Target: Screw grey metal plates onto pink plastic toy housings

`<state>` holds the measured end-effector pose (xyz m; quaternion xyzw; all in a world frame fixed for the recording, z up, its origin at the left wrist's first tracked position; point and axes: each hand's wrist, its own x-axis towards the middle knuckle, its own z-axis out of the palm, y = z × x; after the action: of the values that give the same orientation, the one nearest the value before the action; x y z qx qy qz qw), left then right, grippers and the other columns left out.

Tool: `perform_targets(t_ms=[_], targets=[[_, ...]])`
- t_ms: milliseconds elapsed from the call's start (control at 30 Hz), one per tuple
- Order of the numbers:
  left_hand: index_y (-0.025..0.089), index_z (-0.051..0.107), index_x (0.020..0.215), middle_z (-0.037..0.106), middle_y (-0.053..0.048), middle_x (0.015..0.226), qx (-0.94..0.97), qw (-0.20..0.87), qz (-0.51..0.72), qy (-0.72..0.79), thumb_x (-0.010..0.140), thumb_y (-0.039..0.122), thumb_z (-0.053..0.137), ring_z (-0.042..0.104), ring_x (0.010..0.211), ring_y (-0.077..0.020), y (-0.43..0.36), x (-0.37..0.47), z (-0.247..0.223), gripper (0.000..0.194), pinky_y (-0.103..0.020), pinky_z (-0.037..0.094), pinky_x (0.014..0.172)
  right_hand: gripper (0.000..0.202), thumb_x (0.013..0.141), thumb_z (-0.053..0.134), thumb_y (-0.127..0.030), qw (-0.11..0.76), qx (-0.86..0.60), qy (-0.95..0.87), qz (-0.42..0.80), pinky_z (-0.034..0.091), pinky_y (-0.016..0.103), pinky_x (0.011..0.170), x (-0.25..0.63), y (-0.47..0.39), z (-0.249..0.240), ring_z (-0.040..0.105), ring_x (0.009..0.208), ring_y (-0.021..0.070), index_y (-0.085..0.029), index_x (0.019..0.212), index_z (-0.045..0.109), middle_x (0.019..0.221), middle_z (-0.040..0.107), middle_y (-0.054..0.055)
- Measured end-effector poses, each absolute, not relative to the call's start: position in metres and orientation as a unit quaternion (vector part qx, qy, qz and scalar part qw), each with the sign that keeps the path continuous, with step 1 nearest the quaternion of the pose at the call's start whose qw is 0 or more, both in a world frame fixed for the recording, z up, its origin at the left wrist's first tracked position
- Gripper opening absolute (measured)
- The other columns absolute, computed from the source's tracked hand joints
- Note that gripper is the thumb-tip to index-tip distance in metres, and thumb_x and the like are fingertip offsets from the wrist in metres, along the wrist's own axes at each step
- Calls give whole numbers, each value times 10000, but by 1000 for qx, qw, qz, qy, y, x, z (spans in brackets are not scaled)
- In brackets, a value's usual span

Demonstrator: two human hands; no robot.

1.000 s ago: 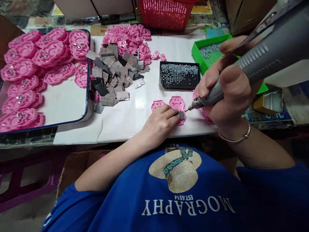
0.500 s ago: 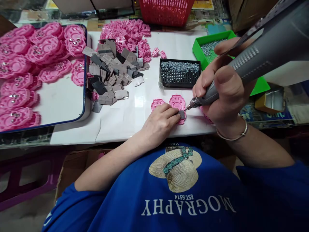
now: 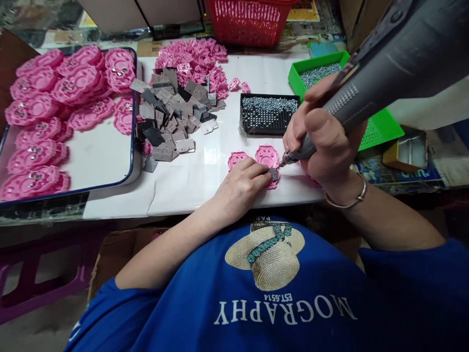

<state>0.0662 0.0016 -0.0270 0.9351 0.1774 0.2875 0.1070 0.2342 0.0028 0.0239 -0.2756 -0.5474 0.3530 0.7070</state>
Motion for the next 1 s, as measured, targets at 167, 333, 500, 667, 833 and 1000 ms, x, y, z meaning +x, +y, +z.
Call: perform_targets(t_ms=[167,333,500,667,833,1000], targets=[[115,664,969,695,-109,1033,937,104,281,178,968,161,510,560,899,-183,2,66,-28,160,-312,509,770,256,770,720,-290,732,-278,-537,314,330,257,415,239,1,41,456,441,74,-204,981,604,635,497,-41],[101,664,955,706,-116,1020,939,84,283,174,939,129,543,574,863,-191,1,69,-23,125,-322,525,754,218,761,731,-375,760,-337,-522,189,298,258,392,272,0,65,446,453,73,-256,927,652,657,466,-23],[104,669,939,705,-114,966,939,71,289,174,928,119,544,572,817,-200,2,79,-20,126,-329,521,702,224,773,717,-371,752,-413,-511,55,360,257,431,343,6,64,468,494,55,-287,938,591,856,580,-44],[112,676,963,682,-131,1051,939,74,284,179,933,134,534,580,853,-210,2,82,-15,147,-345,525,726,396,699,761,-475,741,-488,-461,-7,351,247,427,408,18,38,422,505,19,-327,960,502,1045,593,-92],[133,669,1071,669,-115,1072,949,79,251,173,945,150,529,573,902,-213,6,75,-10,189,-354,519,761,468,709,756,-487,744,-490,-453,-20,295,253,453,431,29,15,369,504,7,-309,1009,445,1074,580,-71],[155,659,1094,673,-93,1074,950,109,237,171,949,152,538,570,917,-195,11,72,-12,189,-336,519,779,470,724,709,-574,720,-518,-461,-24,330,258,465,433,29,9,387,488,36,-309,1009,445,888,589,-59]])
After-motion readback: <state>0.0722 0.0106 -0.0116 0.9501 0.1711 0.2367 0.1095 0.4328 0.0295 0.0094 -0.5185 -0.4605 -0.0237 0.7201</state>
